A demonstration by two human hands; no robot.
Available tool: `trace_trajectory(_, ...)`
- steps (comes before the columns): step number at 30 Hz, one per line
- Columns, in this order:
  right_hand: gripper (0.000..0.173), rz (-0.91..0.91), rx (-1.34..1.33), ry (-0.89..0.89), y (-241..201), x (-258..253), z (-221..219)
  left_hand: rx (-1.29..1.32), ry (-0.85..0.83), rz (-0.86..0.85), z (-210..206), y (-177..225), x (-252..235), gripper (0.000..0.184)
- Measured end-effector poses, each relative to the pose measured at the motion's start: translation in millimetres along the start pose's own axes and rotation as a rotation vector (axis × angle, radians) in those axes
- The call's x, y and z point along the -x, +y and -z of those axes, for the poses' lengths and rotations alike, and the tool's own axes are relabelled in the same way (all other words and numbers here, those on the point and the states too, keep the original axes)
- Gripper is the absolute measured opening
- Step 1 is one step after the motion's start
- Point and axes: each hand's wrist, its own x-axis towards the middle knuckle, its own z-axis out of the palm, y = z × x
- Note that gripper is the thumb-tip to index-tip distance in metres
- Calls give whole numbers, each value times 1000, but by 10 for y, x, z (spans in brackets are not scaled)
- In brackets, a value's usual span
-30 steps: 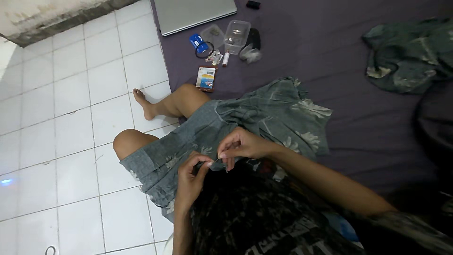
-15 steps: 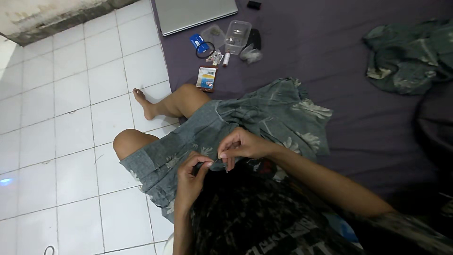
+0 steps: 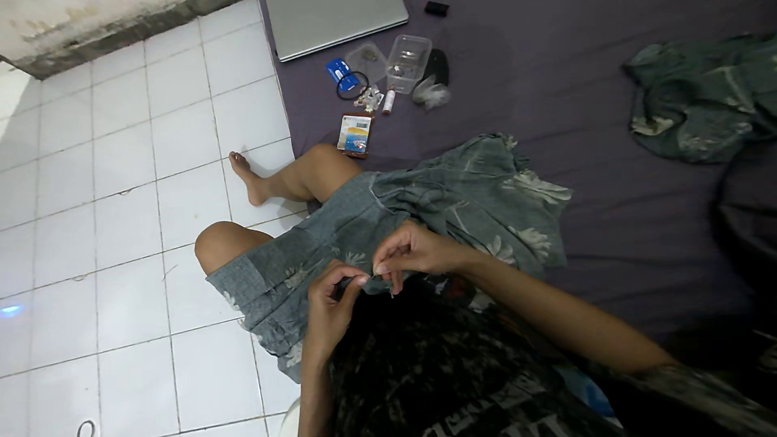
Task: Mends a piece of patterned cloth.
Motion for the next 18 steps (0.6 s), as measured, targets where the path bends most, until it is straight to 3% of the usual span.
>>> trace_trajectory(18, 13, -47, -26, 37, -11, 34, -9, 47, 4, 51, -53, 26, 12, 12)
